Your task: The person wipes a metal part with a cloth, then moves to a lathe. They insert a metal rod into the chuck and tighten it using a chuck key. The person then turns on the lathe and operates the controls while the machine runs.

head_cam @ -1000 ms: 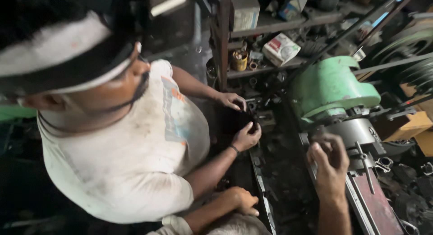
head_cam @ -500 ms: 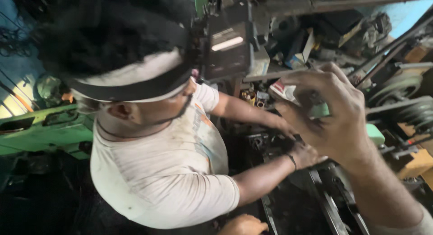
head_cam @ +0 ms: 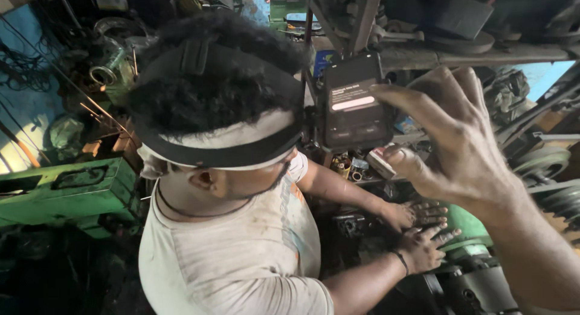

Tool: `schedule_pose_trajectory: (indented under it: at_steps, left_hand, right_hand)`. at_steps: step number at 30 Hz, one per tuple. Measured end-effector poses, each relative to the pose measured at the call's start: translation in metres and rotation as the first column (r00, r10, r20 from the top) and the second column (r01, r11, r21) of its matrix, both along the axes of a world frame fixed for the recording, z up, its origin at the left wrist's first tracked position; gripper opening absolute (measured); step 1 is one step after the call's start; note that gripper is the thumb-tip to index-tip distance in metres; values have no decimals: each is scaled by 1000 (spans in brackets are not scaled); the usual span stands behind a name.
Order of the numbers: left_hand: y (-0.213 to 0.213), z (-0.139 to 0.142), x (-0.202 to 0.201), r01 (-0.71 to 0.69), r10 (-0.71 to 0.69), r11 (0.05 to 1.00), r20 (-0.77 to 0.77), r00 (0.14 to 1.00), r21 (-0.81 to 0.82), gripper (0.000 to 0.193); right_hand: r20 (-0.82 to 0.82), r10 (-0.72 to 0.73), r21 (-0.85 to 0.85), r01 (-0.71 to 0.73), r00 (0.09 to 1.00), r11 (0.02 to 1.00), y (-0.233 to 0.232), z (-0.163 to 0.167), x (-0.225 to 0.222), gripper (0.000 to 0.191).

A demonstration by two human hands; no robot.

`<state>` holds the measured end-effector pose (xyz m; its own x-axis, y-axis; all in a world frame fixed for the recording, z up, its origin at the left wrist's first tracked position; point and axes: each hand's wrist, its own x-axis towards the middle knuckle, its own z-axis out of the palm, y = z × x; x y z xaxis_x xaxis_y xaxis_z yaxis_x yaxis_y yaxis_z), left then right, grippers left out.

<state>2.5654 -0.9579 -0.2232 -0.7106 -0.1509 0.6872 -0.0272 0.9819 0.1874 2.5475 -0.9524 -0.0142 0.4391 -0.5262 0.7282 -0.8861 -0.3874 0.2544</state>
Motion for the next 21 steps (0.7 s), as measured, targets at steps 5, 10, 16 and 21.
schedule_pose_trajectory:
  at_steps: [5,10,16,21]
  left_hand:
    - [-9,-27,-9,-48,47,999,-69,997,-15,68]
    - [-15,-44,-13,-92,86,992,-77,993,-86,62]
    - [-20,-52,-17,-2,7,996,-56,998,91,64]
    - [-22,-56,-16,-76,71,993,-50,996,-93,64]
  right_hand:
    - [-31,-70,31,70,997,997,-15,3,2,64]
    - [-49,-126,32,127,991,991,-22,-4,-8,59]
    - [-43,-139,61,141,989,988,-29,-8,-10,59]
    - [30,-66,69,64,997,996,-28,-5,-1,65]
